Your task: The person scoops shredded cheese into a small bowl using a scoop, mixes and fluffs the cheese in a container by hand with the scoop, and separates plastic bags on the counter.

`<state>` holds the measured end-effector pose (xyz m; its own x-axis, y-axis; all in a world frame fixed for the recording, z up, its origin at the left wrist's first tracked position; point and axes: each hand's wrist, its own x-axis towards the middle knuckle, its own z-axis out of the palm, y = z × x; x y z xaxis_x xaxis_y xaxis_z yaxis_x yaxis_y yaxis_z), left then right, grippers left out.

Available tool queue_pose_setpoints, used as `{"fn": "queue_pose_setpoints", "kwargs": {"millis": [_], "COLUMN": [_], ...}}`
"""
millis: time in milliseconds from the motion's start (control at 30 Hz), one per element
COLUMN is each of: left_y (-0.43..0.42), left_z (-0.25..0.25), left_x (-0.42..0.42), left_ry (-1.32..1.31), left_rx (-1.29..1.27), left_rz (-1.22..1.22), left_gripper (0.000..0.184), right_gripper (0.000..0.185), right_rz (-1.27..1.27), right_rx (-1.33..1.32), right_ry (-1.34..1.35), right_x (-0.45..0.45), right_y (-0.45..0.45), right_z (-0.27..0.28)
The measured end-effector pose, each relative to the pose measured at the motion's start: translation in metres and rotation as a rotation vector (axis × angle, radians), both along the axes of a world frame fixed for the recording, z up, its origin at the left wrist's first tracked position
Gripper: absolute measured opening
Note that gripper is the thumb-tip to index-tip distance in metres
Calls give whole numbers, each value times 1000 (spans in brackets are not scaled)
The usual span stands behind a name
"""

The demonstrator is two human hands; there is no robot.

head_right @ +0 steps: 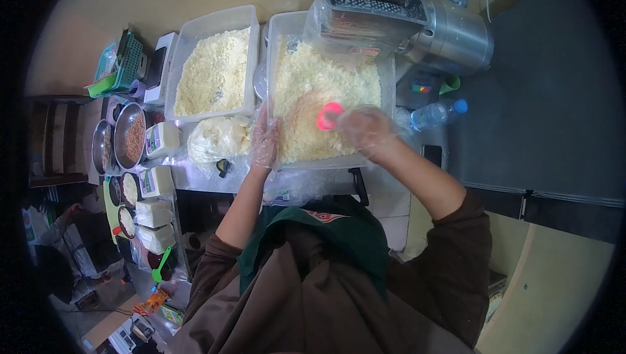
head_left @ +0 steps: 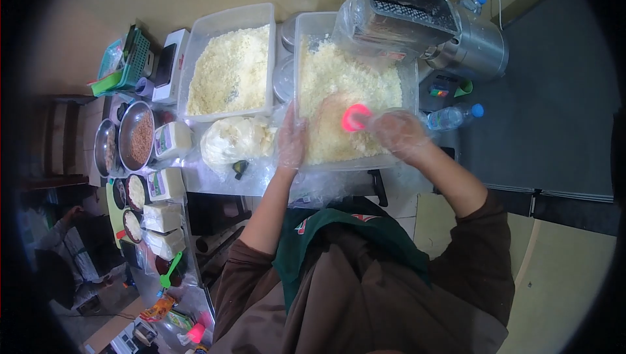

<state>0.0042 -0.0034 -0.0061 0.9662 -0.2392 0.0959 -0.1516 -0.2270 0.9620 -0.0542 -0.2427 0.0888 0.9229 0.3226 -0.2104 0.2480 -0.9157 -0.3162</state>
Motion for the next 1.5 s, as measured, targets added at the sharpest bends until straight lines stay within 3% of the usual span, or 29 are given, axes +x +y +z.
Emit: {"fn": "queue_pose_setpoints", "kwargs": {"millis": [33,100,167,267,333,433,500,567,667,767,833,867,933,967,1033,1133,1167,1233,1267,1333,1367,1400,1467,1500], "left_y": [-1,-2,-3,0,-1,-1,-3,-4,-3,-4,-4,-4,-5,-5,-2,-2,-2,-2,-2,-4,-3,-2,-2,-1], "left_z": [-3,-5,0,6,7,3,-3,9,9,11,9,6,4,4,0,-5,-1,8,12,14,11,9,4,3], "left_x": [-1,-2,-3,-4,-1,-2,-1,-3,-3,-3,-6,-6,-3,-2,-1,-1,-2,-2,-4,-6,-5,-4,-1,-1], "left_ry": [9,49,48,39,22,38,154,161,123,105,139,145,143,127,113,92,95,101,98,99,106,110,125,141], "left_rx": [0,-170,-179,-89,2,25,-227,-216,-146,-138,-189,-223,-256,-222,-182,-88,-117,-144,-133,-122,-134,-145,-131,-122], "left_rz": [-6,-2,-12,-2,6,-9,-15,-26,-3,10,-1,-2,-10,-18,-23,-24,-30,-37,-38,-47,-46,-42,-39,-32], "left_gripper": [53,53,52,52,51,51,51,51,51,50,50,50,50,50,50,49,49,50,51,52,52,52,52,52], "right_gripper": [38,40,41,36,30,31,35,38,26,31,38,38,40,40,44,48,48,45,45,43,39,39,40,40], "right_rz": [21,87,160,37,-195,-113,-28,10,-83,-62,-289,-294,-244,-248,-518,-571,-577,-329,-331,-310,-233,-236,-454,-454], "right_rx": [-37,-33,-28,-59,-152,-71,14,60,-10,-7,-351,-350,359,361,171,242,242,-28,-27,164,65,67,267,271], "right_ry": [31,54,62,-34,71,-45,-162,-220,-211,-177,16,21,-214,-217,310,442,436,391,393,-90,-438,-438,-82,-80], "right_x": [-2,-2,-2,0,9,16,21,10,-14,-24,-20,-30,-20,-13,11,12,8,-5,-5,-3,3,21,61,57], "right_y": [18,39,34,-18,-42,-9,25,35,26,-20,-22,-64,-83,-64,4,17,16,21,14,-6,-6,2,28,39], "right_z": [19,-12,-26,-28,-22,-36,-46,-54,-58,-31,16,-46,-167,-146,-77,-118,-97,-32,-35,-46,-41,-50,-75,-73]}}
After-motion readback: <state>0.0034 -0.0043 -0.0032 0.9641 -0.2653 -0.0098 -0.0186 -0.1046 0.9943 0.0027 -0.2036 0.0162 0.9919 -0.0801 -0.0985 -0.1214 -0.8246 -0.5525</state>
